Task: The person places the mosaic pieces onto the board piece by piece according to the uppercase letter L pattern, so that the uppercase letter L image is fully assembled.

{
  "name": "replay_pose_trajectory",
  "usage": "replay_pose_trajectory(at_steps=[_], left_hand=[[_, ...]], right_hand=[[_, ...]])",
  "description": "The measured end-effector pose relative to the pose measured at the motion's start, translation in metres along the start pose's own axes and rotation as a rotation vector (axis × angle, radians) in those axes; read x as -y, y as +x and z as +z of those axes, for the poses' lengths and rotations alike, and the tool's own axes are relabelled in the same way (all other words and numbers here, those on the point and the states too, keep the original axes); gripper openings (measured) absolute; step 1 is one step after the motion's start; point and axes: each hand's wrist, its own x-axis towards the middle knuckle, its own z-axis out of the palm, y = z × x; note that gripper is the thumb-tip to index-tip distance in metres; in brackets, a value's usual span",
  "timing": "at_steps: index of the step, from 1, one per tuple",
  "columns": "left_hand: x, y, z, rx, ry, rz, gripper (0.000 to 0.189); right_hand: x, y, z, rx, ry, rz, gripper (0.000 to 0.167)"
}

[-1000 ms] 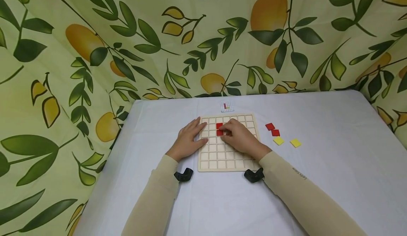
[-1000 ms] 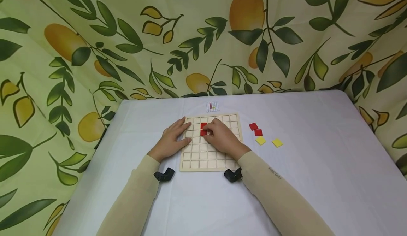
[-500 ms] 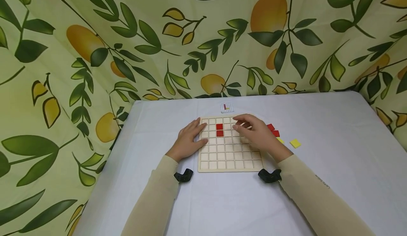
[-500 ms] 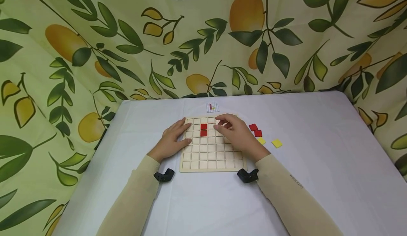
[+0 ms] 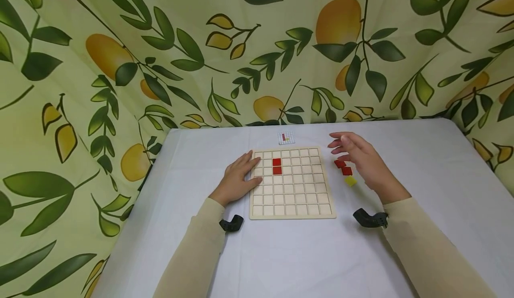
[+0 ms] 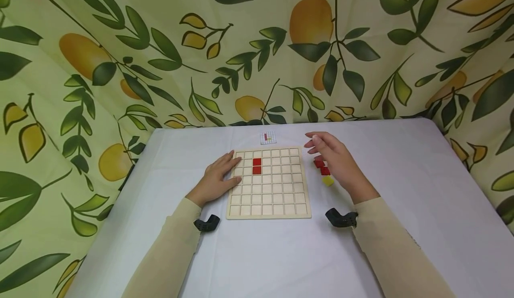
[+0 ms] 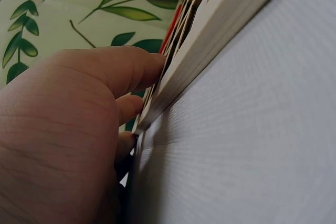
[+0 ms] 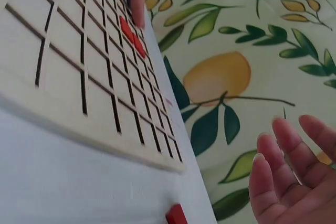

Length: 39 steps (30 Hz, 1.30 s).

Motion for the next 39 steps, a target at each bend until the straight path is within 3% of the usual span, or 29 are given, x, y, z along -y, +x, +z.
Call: replay_pose_trajectory(at_steps=[7, 14, 18, 24, 39], left_hand=[[0.001, 0.0, 0.002, -0.006, 0.001, 0.013, 0.074], [0.0, 0.0, 0.003, -0.008, -0.003, 0.013, 0.073], [-0.001, 0.0, 0.001, -0.007, 0.003, 0.017, 0.073], [-0.001, 0.0, -0.001, 0.0, 0.013, 0.001, 0.074], [-0.001, 0.0, 0.0, 0.002, 0.016, -0.004, 0.074]], right_hand=[[-0.02, -0.008, -0.016, -0.063, -0.015, 0.019, 0.059], [-0.047, -0.012, -0.023, -0.097, -0.056, 0.171, 0.068], [-0.06, -0.01, -0.02, -0.101, -0.145, 0.207, 0.065], [-0.07, -0.007, -0.013, -0.09, -0.269, 0.195, 0.066], [-0.07, -0.009, -0.002, -0.098, -0.481, 0.083, 0.036]])
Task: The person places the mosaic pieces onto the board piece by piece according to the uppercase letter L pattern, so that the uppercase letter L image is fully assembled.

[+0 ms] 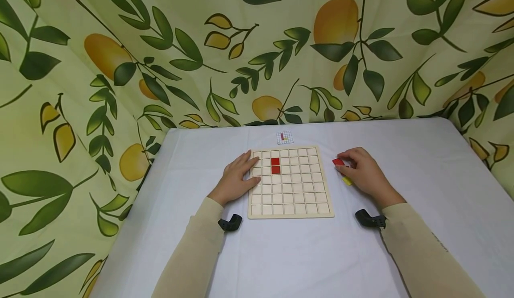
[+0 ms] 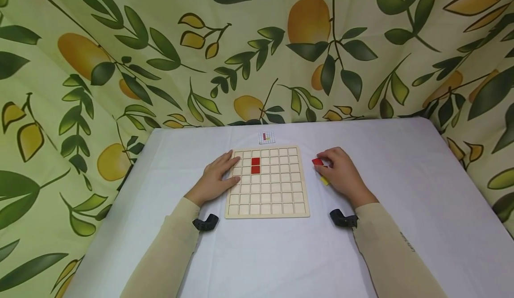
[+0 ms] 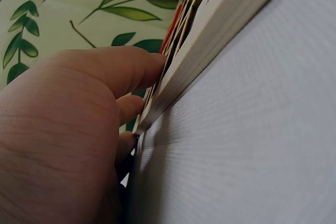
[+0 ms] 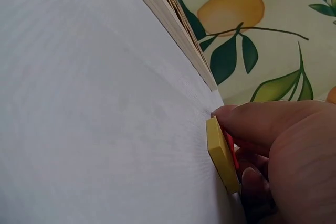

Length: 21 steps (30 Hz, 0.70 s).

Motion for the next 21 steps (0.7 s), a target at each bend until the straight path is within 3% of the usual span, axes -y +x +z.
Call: replay_pose_trajectory(at_steps=[9, 21], left_hand=[[0.0018, 0.001, 0.0011, -0.002, 0.002, 0.007, 0.074], [0.0015, 0.001, 0.0013, -0.007, -0.001, -0.008, 0.074]], right_hand=[[0.0015, 0.0004, 0.0, 0.013, -0.004, 0.027, 0.019], [-0.0003, 0.0008, 0.0001, 0.015, 0.034, 0.027, 0.016]])
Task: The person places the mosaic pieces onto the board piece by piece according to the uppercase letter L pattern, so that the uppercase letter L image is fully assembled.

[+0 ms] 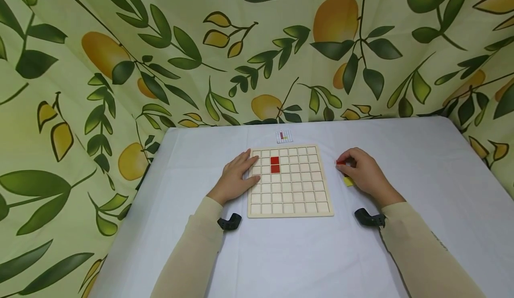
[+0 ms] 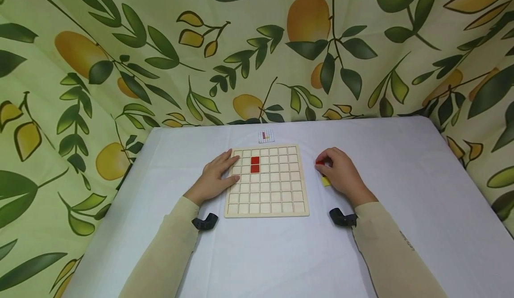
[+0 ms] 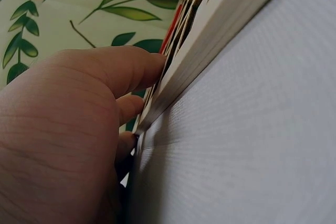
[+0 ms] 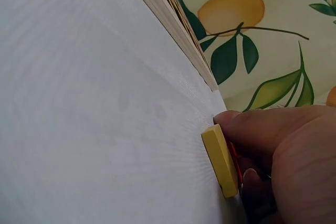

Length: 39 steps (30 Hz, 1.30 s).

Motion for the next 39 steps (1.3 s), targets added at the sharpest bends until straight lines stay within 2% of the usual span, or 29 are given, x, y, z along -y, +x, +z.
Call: replay_pose_trajectory(at_steps=[8, 12, 16, 29, 36, 39], left_hand=[[-0.002, 0.0, 0.0, 0.002, -0.003, 0.0, 0.074], [-0.002, -0.001, -0.001, 0.006, -0.004, 0.001, 0.074], [-0.003, -0.001, -0.001, 0.004, -0.003, 0.004, 0.074], [-0.001, -0.001, 0.0, 0.004, 0.001, -0.002, 0.074], [-0.001, -0.001, 0.001, -0.005, -0.004, 0.004, 0.073], [-0.001, -0.002, 0.001, -0.01, -0.007, 0.003, 0.073]], right_hand=[[0.002, -0.002, 0.0, -0.01, 0.018, 0.026, 0.028], [0.002, -0.002, 0.0, -0.032, -0.019, 0.028, 0.034], [0.003, -0.002, 0.0, -0.041, -0.053, 0.034, 0.03], [0.005, -0.006, -0.002, -0.034, -0.013, 0.002, 0.019], [0.016, -0.008, -0.003, -0.11, 0.008, -0.017, 0.032], [0.02, -0.009, -0.001, -0.132, 0.065, -0.04, 0.029]])
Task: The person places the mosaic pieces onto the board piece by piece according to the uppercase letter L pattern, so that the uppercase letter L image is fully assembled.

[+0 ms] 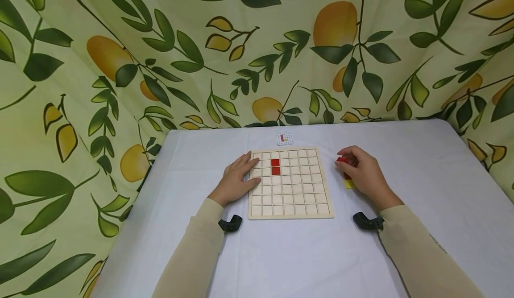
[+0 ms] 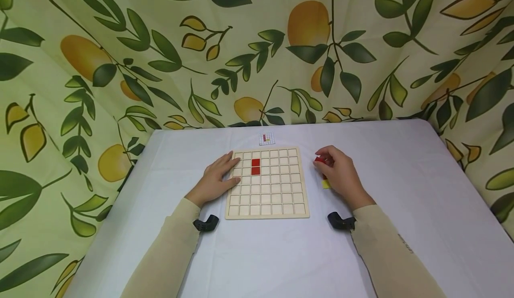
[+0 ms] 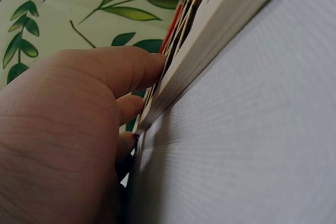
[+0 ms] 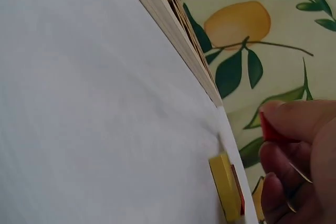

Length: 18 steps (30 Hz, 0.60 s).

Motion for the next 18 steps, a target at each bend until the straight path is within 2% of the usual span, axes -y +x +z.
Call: replay_pose_trajectory(at_steps=[4, 8, 11, 18], left_hand=[[0.0, 0.0, 0.0, -0.004, -0.007, 0.006, 0.073], [0.0, 0.0, 0.0, -0.003, -0.006, 0.008, 0.073], [0.0, 0.0, 0.0, -0.001, -0.004, 0.007, 0.073], [-0.002, -0.001, -0.001, 0.003, -0.01, -0.001, 0.073]], right_hand=[[0.007, -0.001, 0.005, -0.014, 0.079, -0.049, 0.02], [0.02, -0.003, 0.013, -0.005, 0.12, -0.096, 0.018], [0.03, -0.005, 0.02, 0.04, 0.162, -0.097, 0.019], [0.051, -0.01, 0.039, 0.171, 0.233, -0.043, 0.019]])
